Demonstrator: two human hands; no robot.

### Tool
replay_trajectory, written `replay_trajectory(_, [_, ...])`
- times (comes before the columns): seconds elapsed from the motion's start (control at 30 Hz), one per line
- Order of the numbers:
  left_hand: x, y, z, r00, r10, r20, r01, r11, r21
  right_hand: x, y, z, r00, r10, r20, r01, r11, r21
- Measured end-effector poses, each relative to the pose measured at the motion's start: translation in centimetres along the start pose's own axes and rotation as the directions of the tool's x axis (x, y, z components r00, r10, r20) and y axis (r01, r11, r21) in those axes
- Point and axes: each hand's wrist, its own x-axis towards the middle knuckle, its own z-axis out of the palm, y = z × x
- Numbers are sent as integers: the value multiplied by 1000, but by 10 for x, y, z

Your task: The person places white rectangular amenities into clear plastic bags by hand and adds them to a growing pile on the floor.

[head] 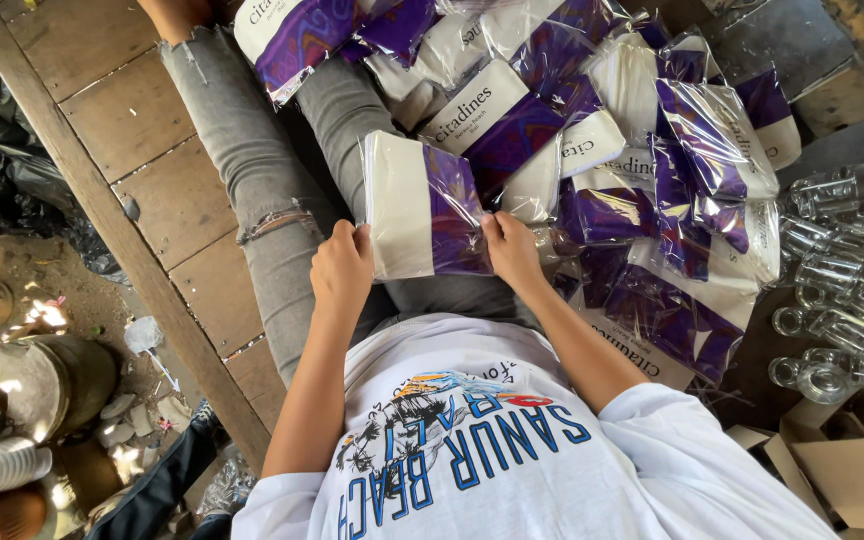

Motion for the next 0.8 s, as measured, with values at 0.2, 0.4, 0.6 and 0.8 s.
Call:
replay_trajectory(0.2, [36, -39, 7, 964, -139, 228, 158, 985, -65, 10, 11, -9, 963, 221, 157, -152, 919, -363])
replay_trajectory(0.4, [33, -44, -11, 969, -46, 242, 149, 891, -428, -16, -50, -77, 1000, 29, 4, -27, 981, -190])
replay_trajectory(0.6, [40, -30, -19, 906, 25, 422, 254, 766, -590, -29, -91, -59, 691, -674, -262, 623, 739, -257])
replay_trajectory(0.8, [27, -17, -22, 837, 139, 529, 460, 344, -819, -71, -103, -10, 651, -755, 79, 712, 572, -406])
